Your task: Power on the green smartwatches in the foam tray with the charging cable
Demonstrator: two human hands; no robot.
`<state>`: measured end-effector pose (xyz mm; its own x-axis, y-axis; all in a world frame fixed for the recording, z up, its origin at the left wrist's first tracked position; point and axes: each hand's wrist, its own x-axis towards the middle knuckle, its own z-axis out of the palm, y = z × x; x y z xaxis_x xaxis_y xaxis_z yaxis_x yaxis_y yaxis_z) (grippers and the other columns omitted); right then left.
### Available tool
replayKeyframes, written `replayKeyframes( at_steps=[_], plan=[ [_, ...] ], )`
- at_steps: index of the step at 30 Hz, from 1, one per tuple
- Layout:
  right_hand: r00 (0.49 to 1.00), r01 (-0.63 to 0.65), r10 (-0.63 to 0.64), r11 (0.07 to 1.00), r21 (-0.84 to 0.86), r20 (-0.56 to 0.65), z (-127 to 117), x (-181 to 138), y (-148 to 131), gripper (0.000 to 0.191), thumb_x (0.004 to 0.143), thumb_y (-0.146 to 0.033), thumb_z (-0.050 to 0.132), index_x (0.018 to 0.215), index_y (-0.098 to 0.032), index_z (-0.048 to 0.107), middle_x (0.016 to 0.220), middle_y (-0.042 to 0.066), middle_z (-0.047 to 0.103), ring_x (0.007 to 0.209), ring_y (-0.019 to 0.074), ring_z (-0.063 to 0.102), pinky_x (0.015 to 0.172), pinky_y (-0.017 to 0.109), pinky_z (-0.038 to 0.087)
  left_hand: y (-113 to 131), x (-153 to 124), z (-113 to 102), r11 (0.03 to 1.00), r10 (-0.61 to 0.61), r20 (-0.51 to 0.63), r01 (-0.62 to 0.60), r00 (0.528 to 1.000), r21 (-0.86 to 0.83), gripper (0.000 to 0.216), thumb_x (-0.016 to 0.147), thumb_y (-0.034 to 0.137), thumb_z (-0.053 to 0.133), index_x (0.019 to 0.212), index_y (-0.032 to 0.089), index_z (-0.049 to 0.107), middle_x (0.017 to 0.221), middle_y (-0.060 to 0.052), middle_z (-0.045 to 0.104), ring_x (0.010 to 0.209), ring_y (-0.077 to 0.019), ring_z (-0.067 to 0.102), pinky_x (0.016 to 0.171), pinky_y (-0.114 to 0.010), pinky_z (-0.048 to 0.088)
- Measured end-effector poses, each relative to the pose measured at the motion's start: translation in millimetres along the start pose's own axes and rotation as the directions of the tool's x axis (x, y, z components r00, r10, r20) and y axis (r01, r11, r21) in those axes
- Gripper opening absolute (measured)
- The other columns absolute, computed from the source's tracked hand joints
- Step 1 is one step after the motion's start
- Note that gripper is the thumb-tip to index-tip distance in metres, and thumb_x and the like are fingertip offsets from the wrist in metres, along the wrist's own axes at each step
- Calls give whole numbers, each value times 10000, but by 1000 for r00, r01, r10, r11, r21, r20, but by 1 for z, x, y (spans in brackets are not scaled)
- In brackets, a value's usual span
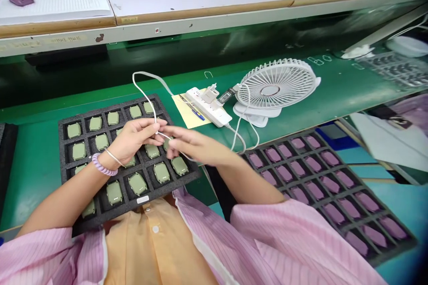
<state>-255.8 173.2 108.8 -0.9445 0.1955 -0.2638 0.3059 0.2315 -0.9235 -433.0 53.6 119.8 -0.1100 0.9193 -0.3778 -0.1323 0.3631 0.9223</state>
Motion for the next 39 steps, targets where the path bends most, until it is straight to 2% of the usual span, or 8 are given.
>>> replayKeyframes(
  at_steps=[4,8,10,12,15,22,32,39],
  plan=[
    [963,10,-74,970,-242,-260,26,-28,-3,776,1021,-726,324,1282,-100,702,1226,65,612,1069,-98,589,981,-33,467,0,-2,-5,969,190,-61,-177,980,173,1077,731,860,601,1312,-46,635,1229,-138,586,904,134,577,835,84,489],
    [904,-101,-15,964,-248,-427,14,-56,6,805,1002,-766,331,1090,-59,706,1099,69,632,963,-92,581,888,-19,441,12,-14,-24,870,343,-136,-260,929,418,996,858,839,467,1314,-29,638,1153,-110,606,841,162,531,795,90,448],
    [728,-230,1,942,-242,-686,-5,-70,24,830,975,-798,348,1124,-53,681,1078,90,623,897,-74,539,811,17,405,20,-26,-45,801,385,-224,-204,895,563,950,909,795,416,1395,5,621,1115,-83,613,762,172,488,734,76,410],
    [447,-361,-23,910,-204,-894,-30,-79,49,834,926,-801,416,1208,-57,662,1142,102,608,904,-56,502,795,37,363,28,-41,-71,741,475,-389,-120,790,661,846,955,698,397,1479,66,599,1067,-42,613,711,189,434,659,75,325],
    [324,-607,180,793,-58,-929,-66,-74,81,781,818,-621,635,1362,-61,629,965,87,582,771,-45,378,756,76,251,33,-65,-106,685,532,-524,27,665,728,671,985,528,391,1434,102,650,989,7,598,701,199,423,637,78,285],
    [333,-770,344,636,-43,-878,-89,-30,88,660,828,-422,697,1394,-95,612,1325,97,538,822,-65,185,854,104,123,12,-100,-144,509,313,-756,571,575,644,433,927,314,573,1337,333,710,1243,87,548,945,226,307,837,93,181],
    [329,-825,325,556,-103,-887,-88,-7,85,527,819,-477,650,1180,-101,573,1006,133,488,863,-55,116,1092,372,357,-21,-96,-164,488,83,-726,607,683,627,477,952,365,518,1360,223,719,1350,29,542,1070,120,414,1150,-18,334],
    [415,-679,175,712,-176,-893,-106,-12,133,617,700,-566,693,1054,-72,588,919,153,462,868,-36,160,1023,364,390,-22,-77,-166,423,4,-647,585,762,692,400,921,326,549,1226,180,762,1250,35,588,865,160,311,881,5,192]
  ],
)
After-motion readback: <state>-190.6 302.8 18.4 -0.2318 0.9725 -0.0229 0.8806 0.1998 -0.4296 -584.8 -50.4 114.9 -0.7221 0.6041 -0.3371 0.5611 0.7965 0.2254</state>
